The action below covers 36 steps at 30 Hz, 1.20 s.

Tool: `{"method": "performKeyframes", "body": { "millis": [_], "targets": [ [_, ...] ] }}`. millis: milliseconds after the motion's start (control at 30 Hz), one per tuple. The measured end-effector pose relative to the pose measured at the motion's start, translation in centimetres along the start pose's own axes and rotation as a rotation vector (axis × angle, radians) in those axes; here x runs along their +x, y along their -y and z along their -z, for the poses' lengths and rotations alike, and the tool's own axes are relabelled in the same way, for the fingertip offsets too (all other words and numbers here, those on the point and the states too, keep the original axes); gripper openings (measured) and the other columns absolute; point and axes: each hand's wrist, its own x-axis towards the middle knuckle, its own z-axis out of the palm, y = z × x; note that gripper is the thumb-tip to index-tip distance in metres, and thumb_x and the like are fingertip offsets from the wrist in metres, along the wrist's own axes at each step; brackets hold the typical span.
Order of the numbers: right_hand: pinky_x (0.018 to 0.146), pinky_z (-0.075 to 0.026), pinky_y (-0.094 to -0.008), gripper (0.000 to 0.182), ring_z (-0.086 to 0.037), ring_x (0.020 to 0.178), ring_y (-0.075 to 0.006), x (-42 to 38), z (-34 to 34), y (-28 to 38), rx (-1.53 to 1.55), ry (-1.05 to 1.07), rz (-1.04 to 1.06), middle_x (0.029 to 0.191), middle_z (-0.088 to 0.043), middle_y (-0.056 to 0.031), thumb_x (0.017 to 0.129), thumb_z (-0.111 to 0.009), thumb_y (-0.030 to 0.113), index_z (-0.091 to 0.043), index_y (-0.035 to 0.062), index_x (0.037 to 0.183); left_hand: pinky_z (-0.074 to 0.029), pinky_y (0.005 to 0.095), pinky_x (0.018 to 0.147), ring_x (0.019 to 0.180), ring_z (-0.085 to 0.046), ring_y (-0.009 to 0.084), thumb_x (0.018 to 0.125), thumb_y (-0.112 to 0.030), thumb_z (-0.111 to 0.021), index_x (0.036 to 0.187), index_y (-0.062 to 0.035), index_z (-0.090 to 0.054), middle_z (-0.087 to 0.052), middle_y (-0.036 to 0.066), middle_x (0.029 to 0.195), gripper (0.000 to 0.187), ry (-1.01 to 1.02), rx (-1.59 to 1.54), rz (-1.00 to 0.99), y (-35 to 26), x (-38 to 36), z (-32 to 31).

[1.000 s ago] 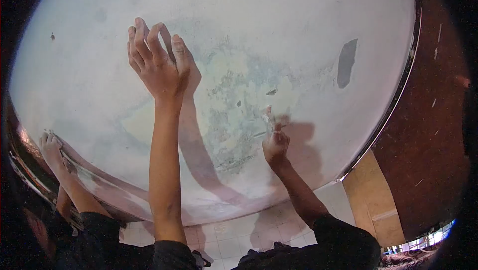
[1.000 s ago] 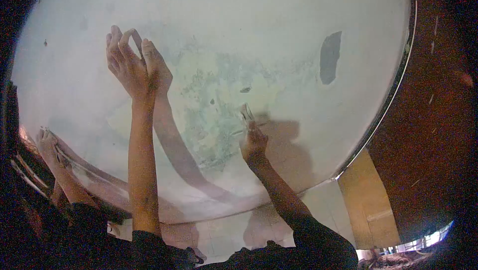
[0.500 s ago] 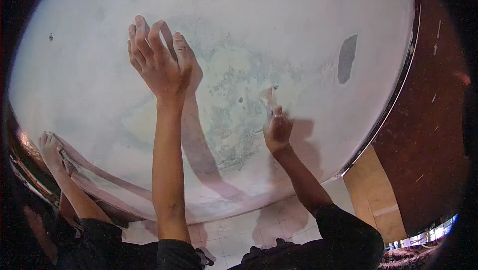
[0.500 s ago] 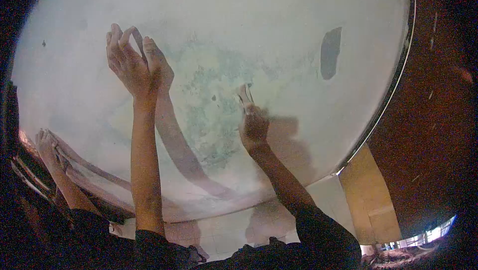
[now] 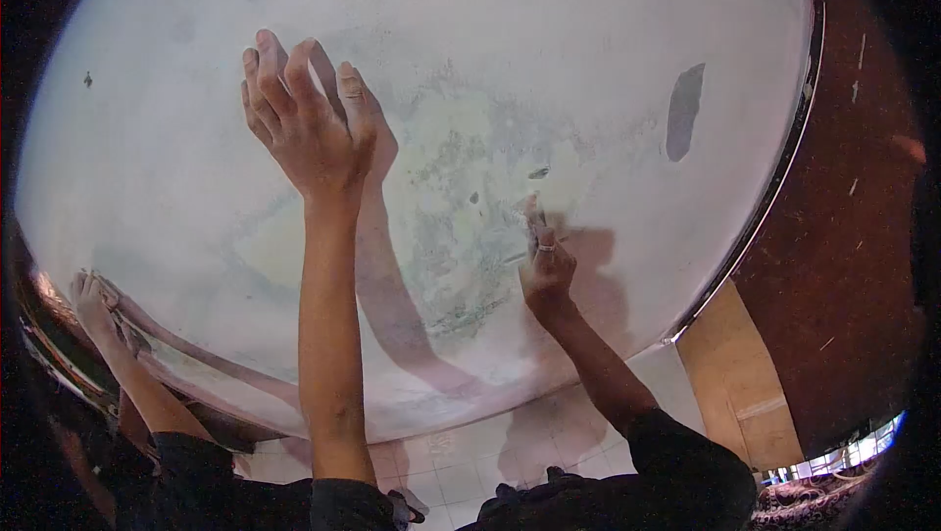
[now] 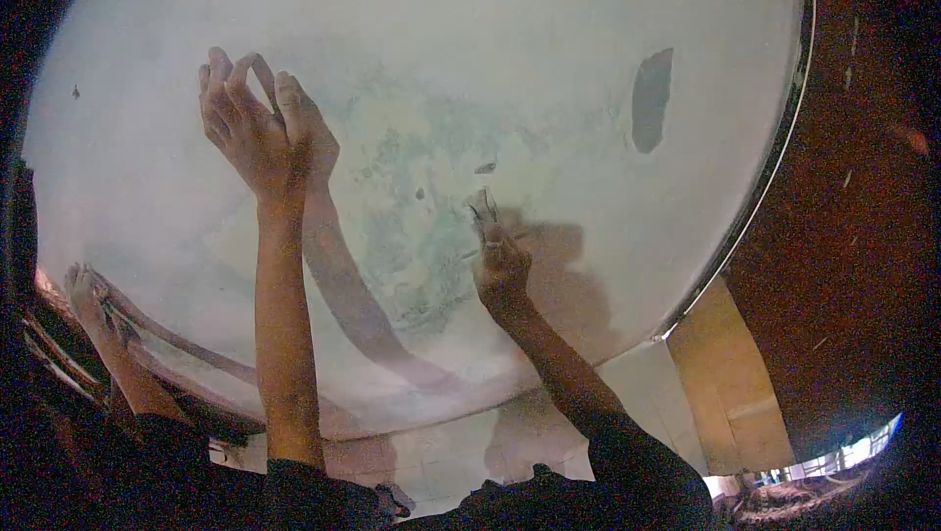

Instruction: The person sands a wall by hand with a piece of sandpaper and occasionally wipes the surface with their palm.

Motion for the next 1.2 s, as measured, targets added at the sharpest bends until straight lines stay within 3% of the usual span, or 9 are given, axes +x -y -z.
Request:
{"method": "performKeyframes", "body": {
  "millis": [367,600,800,867,900,967,1033,1100,1200],
  "targets": [
    [0.052,-0.043,-0.0472,0.033,-0.058,0.059,-0.0377,-1.1,-1.7,-0.3,-0.150,-0.005,-0.048,0.072,-0.058,-0.0195,0.074,-0.060,-0.005,-0.050,0.0007,0.105,-0.024,0.0489,0.110,0.137,-0.032,0.0347,0.093,-0.032,-0.055,0.126,-0.0133,-0.049,-0.039,0.014,0.145,0.038,-0.017,-0.013,-0.007,0.1,-0.2,0.1],
    [0.050,-0.043,-0.0437,0.033,-0.056,0.056,-0.0351,-2.9,-3.0,-1.7,-0.211,0.028,-0.024,0.070,-0.059,-0.0208,0.083,-0.058,0.002,-0.051,-0.0068,0.114,-0.027,0.0508,0.109,0.135,-0.035,0.0355,0.086,-0.027,-0.057,0.120,-0.0129,-0.053,-0.043,0.016,0.140,0.037,-0.035,-0.012,-0.018,0.4,-0.1,0.1],
    [0.057,-0.049,-0.0453,0.055,-0.063,0.072,-0.0355,-19.6,3.7,-3.1,-0.203,0.896,-0.174,0.108,-0.063,-0.0248,0.084,-0.050,0.000,-0.037,-0.0015,0.138,-0.020,0.0508,0.113,0.140,-0.028,0.0335,0.091,-0.026,-0.054,0.128,-0.0105,-0.049,-0.037,0.013,0.148,0.040,0.033,-0.075,0.022,0.0,-0.5,0.9],
    [0.073,-0.051,-0.0528,0.069,-0.065,0.089,-0.0397,-27.6,8.4,-4.1,-0.228,1.203,-0.279,0.120,-0.060,-0.0226,0.083,-0.050,0.006,-0.029,0.0082,0.148,-0.017,0.0518,0.115,0.142,-0.024,0.0337,0.090,-0.024,-0.053,0.134,-0.0100,-0.046,-0.032,0.013,0.152,0.047,0.132,-0.126,0.086,-1.5,-2.7,1.9],
    [0.079,-0.051,-0.0514,0.067,-0.064,0.096,-0.0382,-36.6,9.9,-7.7,-0.234,1.002,-0.052,0.126,-0.058,-0.0206,0.083,-0.050,0.008,-0.032,0.0102,0.148,-0.015,0.0523,0.115,0.144,-0.022,0.0338,0.089,-0.023,-0.053,0.137,-0.0098,-0.045,-0.029,0.013,0.154,0.050,0.177,-0.147,0.113,-2.5,-4.4,2.5],
    [0.082,-0.053,-0.0470,0.059,-0.064,0.096,-0.0370,-40.5,16.5,-7.1,-0.278,1.432,-0.483,0.134,-0.052,-0.0188,0.083,-0.050,0.011,-0.041,0.0130,0.142,-0.015,0.0495,0.117,0.144,-0.023,0.0324,0.090,-0.024,-0.051,0.145,-0.0078,-0.038,-0.030,0.012,0.154,0.060,0.493,-0.159,0.008,-6.1,-10.6,3.3],
    [0.078,-0.053,-0.0490,0.054,-0.065,0.091,-0.0390,-41.0,23.5,-4.8,-0.217,1.336,-0.474,0.114,-0.063,-0.0229,0.083,-0.053,0.015,-0.045,0.0059,0.136,-0.016,0.0471,0.117,0.143,-0.025,0.0314,0.093,-0.023,-0.046,0.147,-0.0067,-0.034,-0.030,0.013,0.154,0.058,0.745,-0.269,-0.218,-11.3,-25.9,3.6],
    [0.077,-0.052,-0.0523,0.056,-0.065,0.089,-0.0373,-44.0,27.7,-3.7,-0.338,1.220,-0.712,0.113,-0.063,-0.0186,0.080,-0.053,0.010,-0.049,0.0223,0.135,-0.018,0.0469,0.117,0.141,-0.027,0.0329,0.092,-0.015,-0.044,0.147,-0.0060,-0.034,-0.029,0.016,0.154,0.056,0.997,-0.402,-0.403,-17.0,-43.6,5.3],
    [0.077,-0.052,-0.0521,0.051,-0.065,0.089,-0.0385,-44.6,29.9,-2.2,-0.510,1.164,-1.026,0.109,-0.065,-0.0190,0.081,-0.054,0.013,-0.054,0.0233,0.131,-0.024,0.0467,0.115,0.141,-0.027,0.0326,0.088,-0.017,-0.048,0.140,-0.0024,-0.044,-0.028,0.020,0.153,0.054,2.149,-0.663,0.006,-17.8,-61.8,22.5]
  ]
}}
